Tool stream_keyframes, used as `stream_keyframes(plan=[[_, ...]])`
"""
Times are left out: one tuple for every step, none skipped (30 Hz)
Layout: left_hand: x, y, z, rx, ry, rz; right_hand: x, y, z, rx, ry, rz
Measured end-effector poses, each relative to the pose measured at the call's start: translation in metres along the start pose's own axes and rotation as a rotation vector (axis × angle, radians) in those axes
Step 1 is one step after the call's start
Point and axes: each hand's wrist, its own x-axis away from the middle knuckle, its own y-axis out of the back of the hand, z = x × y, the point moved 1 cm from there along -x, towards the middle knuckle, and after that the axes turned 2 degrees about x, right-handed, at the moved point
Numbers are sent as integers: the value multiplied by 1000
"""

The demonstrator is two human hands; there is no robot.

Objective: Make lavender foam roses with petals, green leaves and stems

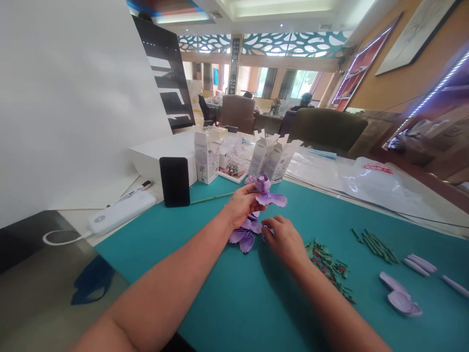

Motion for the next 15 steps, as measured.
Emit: stream_keyframes(plan=[[0,0,0,5,0,1,-3,-2,3,58,-9,20],[0,1,1,11,0,4,-5,-3,5,97,-21,42],[-1,1,1,18,-1,8,-8,-4,6,121,-36,59],[-1,1,1,24,-2,13,-10,-5,7,134,-50,70],[-1,1,1,29,-3,18,-11,-6,7,136,-60,75],[-1,1,1,32,-3,25,-13,-7,7,129,-67,74],[-1,0,1,32,-3,32,-14,-9,7,112,-71,70],[0,0,1,30,-1,38,-15,-10,6,78,-79,66],[0,-1,1,27,1,42,-16,-12,5,34,-91,64],[1,-1,1,25,5,44,-16,-13,3,-15,-107,66],[1,-2,0,24,8,45,-17,-13,1,-62,-122,72],[2,-2,0,24,11,44,-18,-13,0,-100,-136,79],[2,-3,0,26,13,43,-18,-12,-2,-127,-147,85],[3,-3,0,27,14,43,-18,-10,-3,-140,-152,85],[3,-3,0,27,14,43,-18,-8,-4,-149,-151,80]])
